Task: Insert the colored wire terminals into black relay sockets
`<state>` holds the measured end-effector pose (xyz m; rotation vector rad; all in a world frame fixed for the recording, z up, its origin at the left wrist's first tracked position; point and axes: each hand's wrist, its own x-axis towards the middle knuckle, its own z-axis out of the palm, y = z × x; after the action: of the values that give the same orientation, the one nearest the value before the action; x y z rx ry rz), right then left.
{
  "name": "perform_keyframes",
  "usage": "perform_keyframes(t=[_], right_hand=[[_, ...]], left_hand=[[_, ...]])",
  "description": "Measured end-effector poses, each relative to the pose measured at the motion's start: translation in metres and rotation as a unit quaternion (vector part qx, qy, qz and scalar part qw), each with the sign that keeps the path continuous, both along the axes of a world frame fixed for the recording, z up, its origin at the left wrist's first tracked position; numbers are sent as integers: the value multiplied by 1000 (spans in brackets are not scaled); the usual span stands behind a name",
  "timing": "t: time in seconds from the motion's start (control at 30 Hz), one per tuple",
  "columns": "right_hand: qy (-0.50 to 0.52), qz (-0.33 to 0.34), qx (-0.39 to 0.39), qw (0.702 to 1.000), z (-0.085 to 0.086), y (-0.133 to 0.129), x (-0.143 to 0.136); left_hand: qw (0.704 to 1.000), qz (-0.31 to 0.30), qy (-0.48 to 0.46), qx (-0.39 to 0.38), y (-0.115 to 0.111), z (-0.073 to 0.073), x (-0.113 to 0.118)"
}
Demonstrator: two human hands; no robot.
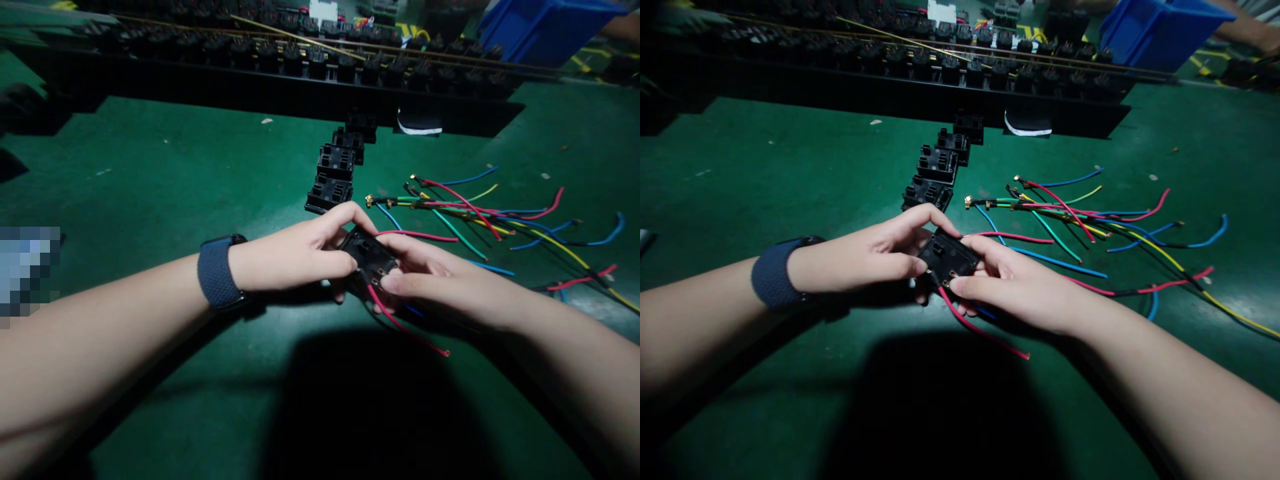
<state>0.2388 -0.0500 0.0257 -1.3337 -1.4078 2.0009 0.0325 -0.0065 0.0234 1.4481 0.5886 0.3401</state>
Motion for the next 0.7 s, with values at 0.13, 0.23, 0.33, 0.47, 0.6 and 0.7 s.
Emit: perform_keyframes(t=[0.13,0.23,0.33,0.47,0.6,0.7], right_hand=[[43,-100,24,994,-3,-2,-3],[65,-150,27,986,-7,-1,-5],[58,-202,17,977,-10,1,-7],[43,-252,9,967,-11,3,-9],[28,-237,5,971,-10,4,-9],[31,-236,25,971,-10,3,-9]], left_hand=[[1000,0,5,-9,1,-1,0],[1000,-6,-11,-29,1,-2,-1],[999,2,-12,-47,2,-2,-2],[999,11,-11,-45,4,-2,-3],[999,2,-4,-34,5,-3,-4],[999,2,-7,-39,5,-5,-4]])
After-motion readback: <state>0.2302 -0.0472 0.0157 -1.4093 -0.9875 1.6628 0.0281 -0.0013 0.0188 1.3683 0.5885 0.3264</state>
